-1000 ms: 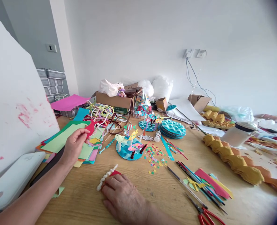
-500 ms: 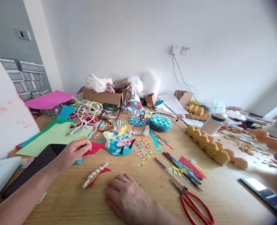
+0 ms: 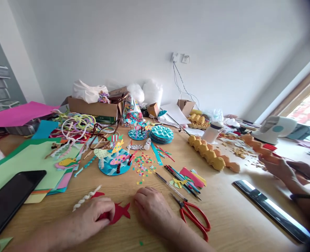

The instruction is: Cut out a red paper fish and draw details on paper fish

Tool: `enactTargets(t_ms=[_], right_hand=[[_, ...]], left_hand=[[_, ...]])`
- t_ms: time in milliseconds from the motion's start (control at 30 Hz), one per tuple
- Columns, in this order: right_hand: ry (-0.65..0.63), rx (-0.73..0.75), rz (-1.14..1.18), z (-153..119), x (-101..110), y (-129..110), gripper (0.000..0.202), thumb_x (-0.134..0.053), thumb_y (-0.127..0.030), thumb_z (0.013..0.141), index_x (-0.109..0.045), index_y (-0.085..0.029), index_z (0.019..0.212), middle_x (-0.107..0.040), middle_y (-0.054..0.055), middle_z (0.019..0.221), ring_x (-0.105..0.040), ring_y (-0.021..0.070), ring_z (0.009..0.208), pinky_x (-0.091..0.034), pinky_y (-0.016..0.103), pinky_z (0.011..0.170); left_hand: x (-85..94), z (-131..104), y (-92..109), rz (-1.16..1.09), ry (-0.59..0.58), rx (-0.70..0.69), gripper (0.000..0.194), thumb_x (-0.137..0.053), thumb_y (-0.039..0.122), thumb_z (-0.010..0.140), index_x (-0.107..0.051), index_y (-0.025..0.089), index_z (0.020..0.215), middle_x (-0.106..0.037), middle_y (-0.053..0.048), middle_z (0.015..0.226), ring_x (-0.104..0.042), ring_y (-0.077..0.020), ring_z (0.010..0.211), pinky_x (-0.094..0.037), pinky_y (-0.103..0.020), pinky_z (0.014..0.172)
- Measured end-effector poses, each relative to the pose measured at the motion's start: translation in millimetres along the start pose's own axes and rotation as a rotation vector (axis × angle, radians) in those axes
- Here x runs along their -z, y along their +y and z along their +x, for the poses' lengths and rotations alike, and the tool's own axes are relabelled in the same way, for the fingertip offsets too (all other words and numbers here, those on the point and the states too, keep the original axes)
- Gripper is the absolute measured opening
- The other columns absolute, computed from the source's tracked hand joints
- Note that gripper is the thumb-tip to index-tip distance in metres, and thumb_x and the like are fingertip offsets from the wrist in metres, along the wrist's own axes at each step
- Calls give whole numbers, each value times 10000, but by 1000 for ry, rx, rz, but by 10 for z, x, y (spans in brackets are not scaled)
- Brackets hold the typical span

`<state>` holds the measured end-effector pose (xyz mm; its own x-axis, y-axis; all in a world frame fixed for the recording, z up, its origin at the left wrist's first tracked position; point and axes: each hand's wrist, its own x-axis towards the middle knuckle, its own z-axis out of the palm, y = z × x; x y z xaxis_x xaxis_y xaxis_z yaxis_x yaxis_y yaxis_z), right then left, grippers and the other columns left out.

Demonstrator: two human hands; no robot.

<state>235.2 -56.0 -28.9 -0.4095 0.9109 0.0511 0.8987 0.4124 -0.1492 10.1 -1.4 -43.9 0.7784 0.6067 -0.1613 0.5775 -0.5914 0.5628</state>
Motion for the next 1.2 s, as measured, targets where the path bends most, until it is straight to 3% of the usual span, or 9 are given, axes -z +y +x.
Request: enactTargets(t_ms=[167,267,400,500,600,733,867,1033,1200], right_hand=[[6,-62,20,-44,91,41,210,-465,-121,933,-658,-157,860,-686,50,909,-627,165,826,-440,242,737],[3,-176,42,-151,174,122,220,-455,-120,930,-666,-162,882,-687,58,932,-636,176,864,-441,251,746],[-15,-379,90,-414,237,284,184,-494,-118,899,-670,-171,890,-682,60,951,-637,190,894,-445,263,757],[7,-502,75,-640,230,396,204,-460,-129,917,-657,-173,887,-664,67,963,-626,198,910,-447,280,769],[-6,-598,47,-816,189,468,202,-441,-166,926,-643,-173,917,-648,82,995,-623,216,910,-457,309,775],[-29,-601,45,-953,118,525,206,-436,-158,893,-640,-185,908,-642,84,998,-623,220,913,-466,314,774],[60,-597,66,-1055,59,590,265,-385,-237,911,-648,-200,899,-650,92,995,-634,223,901,-477,331,782],[65,-637,81,-1135,35,642,261,-407,-266,885,-660,-206,890,-676,101,974,-659,231,878,-496,337,763],[50,-636,82,-1115,53,619,274,-391,-253,889,-659,-199,903,-686,107,964,-677,225,859,-503,323,733]], left_hand=[[-49,4,106,82,-2,-11,136,-434,119,777,-534,210,760,-623,0,863,-571,-168,817,-410,-264,733],[-29,-11,146,105,11,-13,161,-420,106,787,-542,212,776,-635,-10,903,-587,-172,852,-432,-262,756],[-32,-31,83,72,63,14,158,-454,130,769,-576,223,805,-662,6,884,-612,-172,828,-455,-274,763],[-59,-29,7,-11,160,28,234,-475,170,765,-614,255,933,-693,20,974,-631,-186,893,-463,-295,799],[-78,-17,-46,-60,212,47,267,-466,208,779,-620,267,989,-695,29,880,-637,-167,770,-478,-273,710],[-5,-51,-111,-56,287,-7,264,-437,234,794,-616,244,989,-667,2,853,-598,-132,625,-461,-224,567],[174,-188,-272,70,360,-7,231,-439,289,819,-628,236,942,-670,-44,988,-646,-180,844,-501,-266,746],[277,-375,-471,256,283,193,266,-494,303,795,-613,258,1029,-663,-42,1074,-625,-233,1002,-482,-335,867],[256,-387,-439,315,208,220,309,-432,217,807,-586,237,1074,-649,-68,1113,-621,-236,1016,-474,-344,877]])
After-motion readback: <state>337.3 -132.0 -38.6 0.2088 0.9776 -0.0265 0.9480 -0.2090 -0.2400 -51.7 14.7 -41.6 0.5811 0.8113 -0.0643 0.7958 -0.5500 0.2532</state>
